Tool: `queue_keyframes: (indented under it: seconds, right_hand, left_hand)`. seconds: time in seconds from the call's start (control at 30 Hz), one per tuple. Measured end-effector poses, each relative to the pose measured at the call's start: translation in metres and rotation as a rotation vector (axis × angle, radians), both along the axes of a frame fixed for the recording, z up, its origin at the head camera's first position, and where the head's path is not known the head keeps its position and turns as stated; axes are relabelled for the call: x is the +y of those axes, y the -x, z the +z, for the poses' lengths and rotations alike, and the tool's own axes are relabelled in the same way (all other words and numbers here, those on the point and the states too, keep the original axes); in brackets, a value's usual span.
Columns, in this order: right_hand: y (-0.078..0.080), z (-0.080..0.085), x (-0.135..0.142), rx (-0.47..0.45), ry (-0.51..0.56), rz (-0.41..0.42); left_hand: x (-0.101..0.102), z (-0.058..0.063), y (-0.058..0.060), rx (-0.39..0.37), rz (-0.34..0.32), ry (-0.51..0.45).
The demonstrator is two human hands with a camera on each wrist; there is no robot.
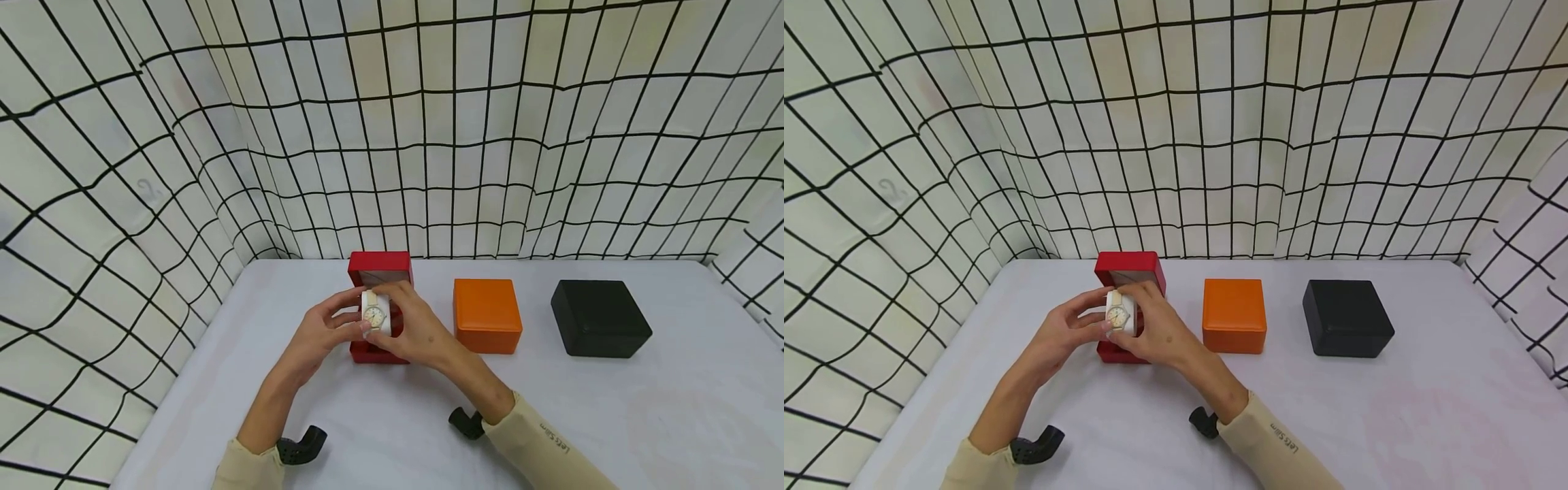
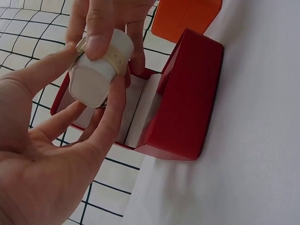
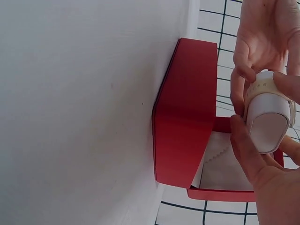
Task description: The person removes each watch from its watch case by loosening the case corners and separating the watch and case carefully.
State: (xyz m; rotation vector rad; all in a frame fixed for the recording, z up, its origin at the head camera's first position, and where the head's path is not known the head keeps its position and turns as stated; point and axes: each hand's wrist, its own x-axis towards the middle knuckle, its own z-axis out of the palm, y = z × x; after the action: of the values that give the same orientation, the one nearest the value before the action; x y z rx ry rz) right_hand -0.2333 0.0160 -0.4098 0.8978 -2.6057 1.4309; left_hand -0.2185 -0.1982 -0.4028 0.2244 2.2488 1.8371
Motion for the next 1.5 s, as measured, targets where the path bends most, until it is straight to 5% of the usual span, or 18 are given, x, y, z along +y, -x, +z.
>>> queue_keyframes:
  seconds: [0.53, 1.1, 1.5]
  right_hand:
    - [-0.0021, 0.0021, 0.0045, 0.040, 0.075, 0.021]
    - [-0.0028, 0.0039, 0.0069, 0.014, 0.029, 0.045]
    - [0.0022, 0.0056, 0.0070, -0.001, 0.102, 0.068]
  left_hand:
    - [0.0038, -0.0014, 0.0008, -0.015, 0.028, 0.030]
    - [0.0077, -0.0017, -0.0007, 0.024, 0.050, 0.058]
    - [0.0007, 0.0027, 0.0006, 0.009, -0.047, -0.019]
